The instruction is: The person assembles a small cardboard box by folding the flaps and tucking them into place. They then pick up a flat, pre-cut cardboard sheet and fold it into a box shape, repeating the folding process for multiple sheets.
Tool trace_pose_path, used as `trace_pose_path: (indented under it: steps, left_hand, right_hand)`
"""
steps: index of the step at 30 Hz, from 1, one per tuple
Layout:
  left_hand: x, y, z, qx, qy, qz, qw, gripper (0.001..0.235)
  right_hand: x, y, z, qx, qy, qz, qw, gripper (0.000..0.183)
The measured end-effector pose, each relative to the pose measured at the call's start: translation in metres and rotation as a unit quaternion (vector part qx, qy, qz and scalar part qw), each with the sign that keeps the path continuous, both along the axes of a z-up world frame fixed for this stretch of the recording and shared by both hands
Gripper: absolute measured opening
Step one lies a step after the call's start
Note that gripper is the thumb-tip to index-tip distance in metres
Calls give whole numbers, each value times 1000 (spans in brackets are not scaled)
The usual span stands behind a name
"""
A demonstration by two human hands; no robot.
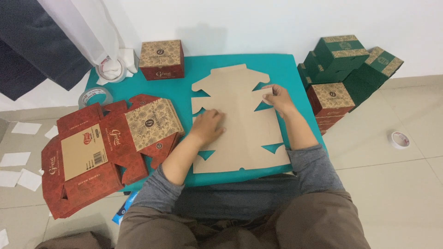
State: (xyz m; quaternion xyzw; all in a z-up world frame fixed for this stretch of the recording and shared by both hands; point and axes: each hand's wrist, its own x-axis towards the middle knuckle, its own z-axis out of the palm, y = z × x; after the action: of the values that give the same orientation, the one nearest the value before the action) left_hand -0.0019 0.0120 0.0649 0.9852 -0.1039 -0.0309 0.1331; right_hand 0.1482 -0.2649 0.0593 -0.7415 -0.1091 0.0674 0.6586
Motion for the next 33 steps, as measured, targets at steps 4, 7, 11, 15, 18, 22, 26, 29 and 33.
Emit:
trace_pose_path:
  steps: [4,7,11,15,18,22,26,29,33]
  left_hand:
    - [25,15,-16,-51,-27,86,995,56]
    - [25,20,-16,-96,-137,216,962,85]
    - [14,25,-7,-301,-153,251,907,101]
    - [4,32,-8,-418,-183,212,864,77]
    - [-19,39,-6,-418,-122,195,879,54]
    - [-35,39,-4,-413,-84,171,891,37]
    - [-44,40,-14,-331,-53,118,935,35]
    - [-52,40,-14,-274,-52,71,958,38]
    - [-54,44,-25,-215,-79,37,973,35]
  right_hand:
    - [-15,-5,10,5,-13,11,1000,33]
    - [-27,-12,14,38,-31,35,998,33]
    - [-38,-21,13,44,-61,61,995,25]
    - [-55,-29,8,15,-93,76,993,20]
    - [-59,-46,0,-49,-131,96,986,20]
    - [-77,-53,4,-98,-134,111,980,21]
    - [-100,-54,29,-136,-132,134,973,28]
    - [-94,-64,16,-167,-148,138,965,35]
    - [-91,-74,7,-202,-165,139,955,41]
